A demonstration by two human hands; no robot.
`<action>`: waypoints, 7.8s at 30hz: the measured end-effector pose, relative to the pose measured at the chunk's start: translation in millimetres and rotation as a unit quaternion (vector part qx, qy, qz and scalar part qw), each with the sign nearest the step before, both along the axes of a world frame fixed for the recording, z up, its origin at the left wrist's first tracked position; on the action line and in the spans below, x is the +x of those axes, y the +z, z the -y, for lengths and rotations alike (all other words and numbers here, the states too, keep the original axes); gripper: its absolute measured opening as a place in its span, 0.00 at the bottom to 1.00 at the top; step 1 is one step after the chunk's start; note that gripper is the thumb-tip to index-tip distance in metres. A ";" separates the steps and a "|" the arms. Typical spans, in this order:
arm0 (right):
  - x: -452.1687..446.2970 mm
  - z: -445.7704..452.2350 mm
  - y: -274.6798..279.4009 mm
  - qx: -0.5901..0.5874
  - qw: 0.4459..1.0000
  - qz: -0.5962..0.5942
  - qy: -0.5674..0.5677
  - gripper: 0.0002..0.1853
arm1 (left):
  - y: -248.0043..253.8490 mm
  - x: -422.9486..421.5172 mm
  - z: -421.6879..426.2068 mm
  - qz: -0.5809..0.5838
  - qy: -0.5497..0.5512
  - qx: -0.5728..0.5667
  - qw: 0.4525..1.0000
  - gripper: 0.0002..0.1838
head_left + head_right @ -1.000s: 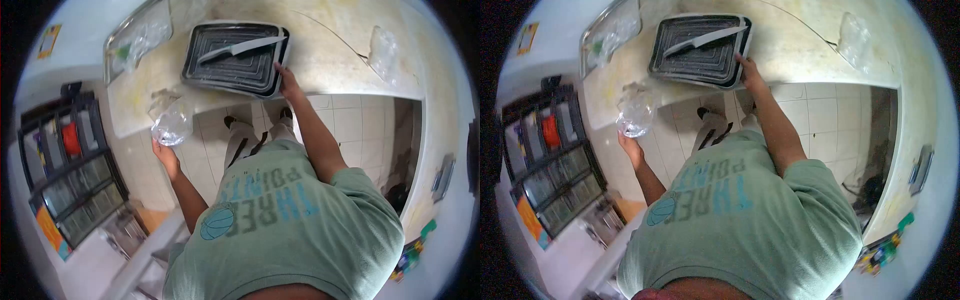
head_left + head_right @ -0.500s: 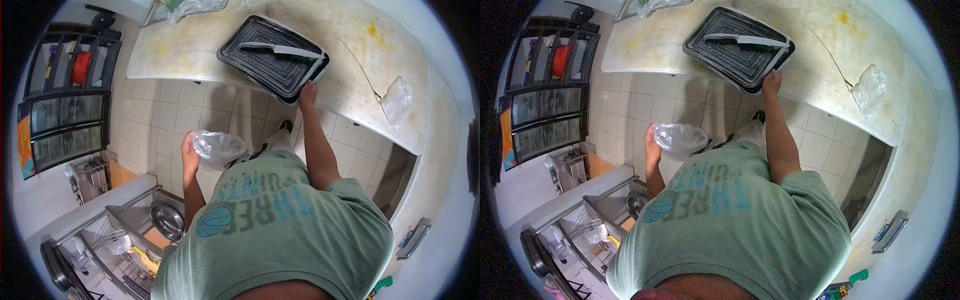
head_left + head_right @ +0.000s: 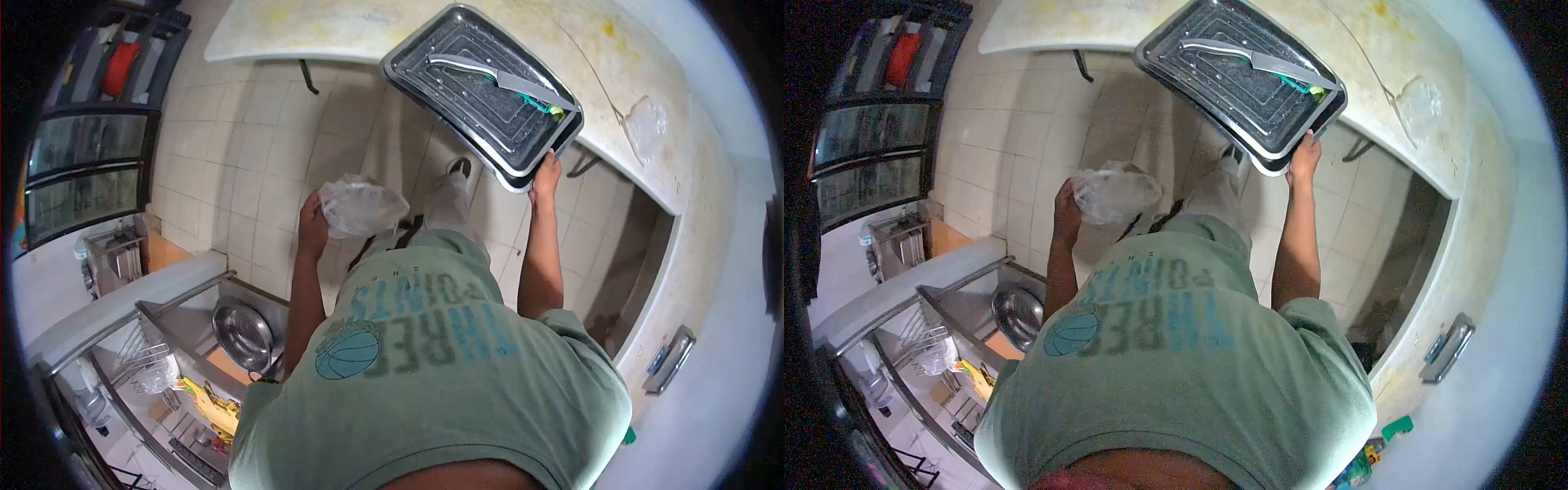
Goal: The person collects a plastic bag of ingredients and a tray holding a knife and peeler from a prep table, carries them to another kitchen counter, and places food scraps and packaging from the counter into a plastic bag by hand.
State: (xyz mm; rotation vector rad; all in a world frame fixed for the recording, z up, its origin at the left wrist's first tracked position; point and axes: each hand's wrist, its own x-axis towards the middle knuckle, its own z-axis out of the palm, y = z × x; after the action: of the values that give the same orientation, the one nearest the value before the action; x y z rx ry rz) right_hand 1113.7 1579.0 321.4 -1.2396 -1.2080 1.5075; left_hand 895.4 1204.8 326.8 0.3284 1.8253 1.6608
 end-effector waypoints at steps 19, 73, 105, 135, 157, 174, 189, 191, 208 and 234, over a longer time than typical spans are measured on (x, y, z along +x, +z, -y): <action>198.7 222.5 104.4 -0.047 0.986 0.059 0.148 0.17 | -61.4 177.4 132.9 0.140 -0.019 0.059 0.988 0.14; 694.8 707.1 97.3 0.031 0.983 0.127 0.128 0.20 | -71.1 625.5 516.0 0.449 -0.150 0.175 0.863 0.16; 672.5 649.1 40.7 -0.190 0.957 -0.083 0.201 0.15 | -74.0 832.8 666.1 0.465 0.218 0.124 0.849 0.07; 667.0 736.7 -48.3 -0.072 0.981 -0.178 -0.026 0.17 | -138.1 598.7 659.4 0.354 0.026 0.104 0.929 0.14; 903.4 464.9 -48.1 0.077 0.988 0.045 -0.127 0.22 | -146.5 647.8 532.0 0.448 -0.192 -0.071 0.870 0.16; 841.5 338.9 -49.0 -0.112 0.966 0.068 0.221 0.26 | -43.3 677.8 437.7 0.272 -0.120 -0.059 0.953 0.09; 792.9 249.1 3.9 -0.062 0.748 0.528 0.398 0.20 | 88.9 662.7 470.0 0.037 0.028 0.203 0.978 0.23; 775.2 197.5 -23.5 0.202 0.642 0.640 0.370 0.21 | 109.0 635.2 480.2 0.030 -0.043 0.319 0.946 0.24; 586.2 235.8 -45.0 0.445 0.733 0.462 0.226 0.07 | 127.1 593.0 457.6 -0.006 0.036 0.209 0.977 0.20; 439.2 614.8 65.1 0.141 0.739 -0.218 0.622 0.25 | 95.5 516.2 441.1 0.049 -0.096 0.287 0.952 0.17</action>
State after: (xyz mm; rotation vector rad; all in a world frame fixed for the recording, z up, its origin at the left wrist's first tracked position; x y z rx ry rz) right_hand 1552.9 964.2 386.5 0.3620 -1.9330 2.1747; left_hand 1411.6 763.7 422.3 0.6337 1.1628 1.9974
